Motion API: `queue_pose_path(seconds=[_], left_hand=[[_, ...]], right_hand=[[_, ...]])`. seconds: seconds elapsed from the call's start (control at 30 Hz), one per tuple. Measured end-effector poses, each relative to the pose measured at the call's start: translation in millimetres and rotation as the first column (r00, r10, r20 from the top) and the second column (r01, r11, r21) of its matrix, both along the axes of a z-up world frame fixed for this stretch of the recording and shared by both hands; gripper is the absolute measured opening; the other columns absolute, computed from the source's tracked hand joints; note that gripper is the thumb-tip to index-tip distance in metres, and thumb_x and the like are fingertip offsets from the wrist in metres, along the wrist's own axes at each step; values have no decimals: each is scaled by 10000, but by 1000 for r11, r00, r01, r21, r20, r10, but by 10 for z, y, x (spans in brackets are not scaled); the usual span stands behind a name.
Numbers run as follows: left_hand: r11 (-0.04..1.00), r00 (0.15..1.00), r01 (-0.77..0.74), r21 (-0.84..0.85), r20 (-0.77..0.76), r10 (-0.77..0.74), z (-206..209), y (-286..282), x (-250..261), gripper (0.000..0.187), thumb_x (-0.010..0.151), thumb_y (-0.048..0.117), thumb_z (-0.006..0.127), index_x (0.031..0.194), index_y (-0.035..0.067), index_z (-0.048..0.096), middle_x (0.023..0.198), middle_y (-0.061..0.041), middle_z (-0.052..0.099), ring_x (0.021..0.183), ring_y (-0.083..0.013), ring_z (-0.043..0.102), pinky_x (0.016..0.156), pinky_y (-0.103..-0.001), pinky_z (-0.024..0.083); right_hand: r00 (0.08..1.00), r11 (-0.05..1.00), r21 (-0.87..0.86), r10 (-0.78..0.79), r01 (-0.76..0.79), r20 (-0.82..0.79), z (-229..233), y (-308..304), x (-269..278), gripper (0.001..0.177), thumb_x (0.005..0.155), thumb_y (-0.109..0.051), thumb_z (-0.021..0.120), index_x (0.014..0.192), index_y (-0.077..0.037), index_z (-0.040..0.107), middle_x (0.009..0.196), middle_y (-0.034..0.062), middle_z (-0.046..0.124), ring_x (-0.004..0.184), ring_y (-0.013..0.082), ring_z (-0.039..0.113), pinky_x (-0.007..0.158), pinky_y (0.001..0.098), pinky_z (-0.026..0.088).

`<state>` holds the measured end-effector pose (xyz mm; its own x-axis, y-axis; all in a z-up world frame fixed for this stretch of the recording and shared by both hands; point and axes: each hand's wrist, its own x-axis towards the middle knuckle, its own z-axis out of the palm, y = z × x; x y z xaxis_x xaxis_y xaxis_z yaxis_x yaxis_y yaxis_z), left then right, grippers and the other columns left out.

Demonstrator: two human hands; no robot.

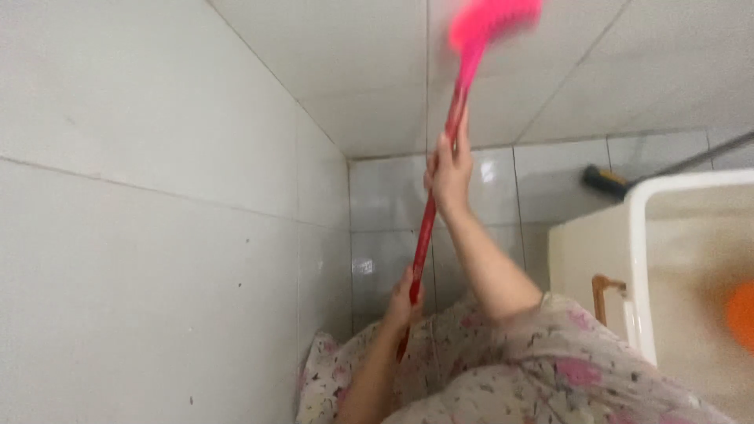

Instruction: The recorder is using a long-handled brush and a water hose to scrub and rinse the tiled walls of a bathroom.

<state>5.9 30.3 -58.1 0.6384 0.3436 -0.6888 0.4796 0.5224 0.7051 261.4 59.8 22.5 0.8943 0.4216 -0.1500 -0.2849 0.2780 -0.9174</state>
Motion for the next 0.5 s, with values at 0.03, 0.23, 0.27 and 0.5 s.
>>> queue_pose_path(seconds=[0.03,0.23,0.27,0.5], left_hand=[[998,993,-55,3,-101,55,-216,-135,-159,629,993,709,355,685,177,487,589,24,423,507,-132,382,471,-299,296],[963,942,167,213,-322,-92,-535,-553,-297,643,987,725,420,721,141,452,697,18,403,618,-107,404,565,-306,395],[971,932,161,177,-352,-91,-347,-609,-349,643,987,725,420,721,141,452,697,18,403,618,-107,404,565,-306,395],[991,969,100,88,-233,-77,703,-157,-158,562,1003,598,492,665,150,472,563,43,403,467,-115,371,437,-279,307]], right_hand=[[996,995,-96,45,-37,83,-333,12,-175,631,1107,-246,450,1666,-238,160,742,-52,507,498,78,452,386,275,406],[885,987,-111,56,-120,-463,-1661,-420,6,379,1134,-387,434,1501,-295,411,709,49,490,487,149,474,418,325,399],[868,981,-138,52,-137,-494,-1625,-592,-93,379,1134,-387,434,1501,-295,411,709,49,490,487,149,474,418,325,399],[562,234,-654,750,-719,-350,-2743,-1690,-1083,403,886,-288,639,1254,-128,682,1124,124,735,1039,322,702,876,511,566]])
